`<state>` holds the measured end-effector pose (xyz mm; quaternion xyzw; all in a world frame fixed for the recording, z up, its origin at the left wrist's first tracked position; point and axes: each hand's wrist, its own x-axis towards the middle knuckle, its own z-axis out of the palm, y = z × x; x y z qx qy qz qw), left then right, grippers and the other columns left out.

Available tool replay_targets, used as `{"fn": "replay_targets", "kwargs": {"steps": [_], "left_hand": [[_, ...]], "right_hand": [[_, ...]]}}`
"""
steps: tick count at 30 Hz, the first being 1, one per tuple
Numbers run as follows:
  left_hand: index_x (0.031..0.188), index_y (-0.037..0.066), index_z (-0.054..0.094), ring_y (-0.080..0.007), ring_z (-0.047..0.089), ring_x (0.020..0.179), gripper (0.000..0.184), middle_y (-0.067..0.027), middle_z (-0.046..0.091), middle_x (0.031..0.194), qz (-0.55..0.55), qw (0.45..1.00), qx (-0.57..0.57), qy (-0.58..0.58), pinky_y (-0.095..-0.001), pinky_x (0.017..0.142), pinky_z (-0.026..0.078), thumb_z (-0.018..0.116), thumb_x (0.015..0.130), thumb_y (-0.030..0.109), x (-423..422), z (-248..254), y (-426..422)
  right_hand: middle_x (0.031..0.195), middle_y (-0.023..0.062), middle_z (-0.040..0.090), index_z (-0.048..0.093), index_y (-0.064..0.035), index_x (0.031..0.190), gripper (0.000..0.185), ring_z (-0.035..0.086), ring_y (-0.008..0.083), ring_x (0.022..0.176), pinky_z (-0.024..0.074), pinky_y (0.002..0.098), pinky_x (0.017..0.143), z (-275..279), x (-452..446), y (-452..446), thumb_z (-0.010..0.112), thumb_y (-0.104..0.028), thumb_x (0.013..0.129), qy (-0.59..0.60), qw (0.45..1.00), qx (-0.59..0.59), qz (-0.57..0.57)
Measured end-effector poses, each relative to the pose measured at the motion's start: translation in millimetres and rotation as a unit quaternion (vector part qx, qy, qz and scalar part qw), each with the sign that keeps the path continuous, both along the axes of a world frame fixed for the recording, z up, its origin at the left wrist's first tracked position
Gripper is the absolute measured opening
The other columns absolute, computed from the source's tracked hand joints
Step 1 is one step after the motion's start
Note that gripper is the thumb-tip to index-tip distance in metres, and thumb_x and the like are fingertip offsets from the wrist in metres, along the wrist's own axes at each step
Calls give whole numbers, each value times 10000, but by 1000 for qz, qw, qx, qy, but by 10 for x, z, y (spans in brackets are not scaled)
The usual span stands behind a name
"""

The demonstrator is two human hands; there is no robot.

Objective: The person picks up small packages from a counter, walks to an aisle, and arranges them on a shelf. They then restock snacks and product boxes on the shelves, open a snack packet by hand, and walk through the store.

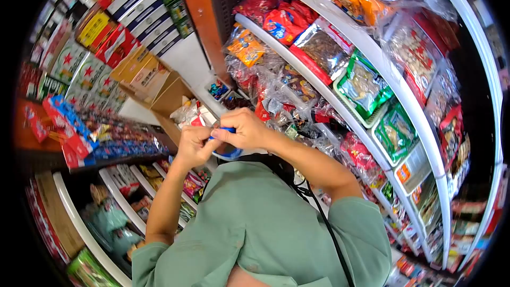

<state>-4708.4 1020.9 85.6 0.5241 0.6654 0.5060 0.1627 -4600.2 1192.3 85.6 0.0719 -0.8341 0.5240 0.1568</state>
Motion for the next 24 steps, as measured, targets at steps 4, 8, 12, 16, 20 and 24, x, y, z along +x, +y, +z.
{"fn": "replay_targets", "kwargs": {"steps": [4,8,12,16,20,24], "left_hand": [[880,-42,672,-169,557,635,129,-111,599,718,75,994,-48,-62,-295,595,429,630,876,80,-592,-38,-41],[1022,-55,594,-294,554,793,261,-170,565,866,117,988,-91,42,-366,749,448,573,942,193,-833,-236,123],[1021,-50,532,-341,541,840,386,-203,558,910,164,984,-72,7,-417,804,438,603,938,320,-868,-355,377],[940,-14,543,-187,525,705,364,-108,580,795,110,989,-29,-99,-336,690,457,659,915,330,-581,-107,497],[760,34,537,-52,427,677,302,30,512,699,62,963,56,-256,-255,590,396,626,949,250,-523,-254,632],[690,68,488,-26,383,663,338,67,456,676,23,963,70,-259,-231,558,341,623,955,230,-434,-238,663]], "right_hand": [[865,130,559,582,-51,894,279,560,330,853,423,454,745,26,-199,76,577,-329,918,-17,962,220,-161],[917,161,552,558,-41,924,245,558,351,886,431,482,755,-102,-464,-275,555,-286,930,-95,893,263,-352],[927,182,550,544,-33,917,198,563,368,900,437,486,759,-193,-626,-410,536,-231,926,-135,858,246,-429],[693,160,534,536,-31,710,246,551,377,667,429,468,608,-189,-530,-274,554,-192,895,-7,842,172,-511],[542,131,490,479,-46,536,335,510,349,499,393,425,478,76,-396,-238,622,-152,820,103,848,155,-496],[533,112,480,452,-48,517,345,502,318,486,393,411,469,222,-236,-337,663,-136,775,142,842,200,-480]]}}
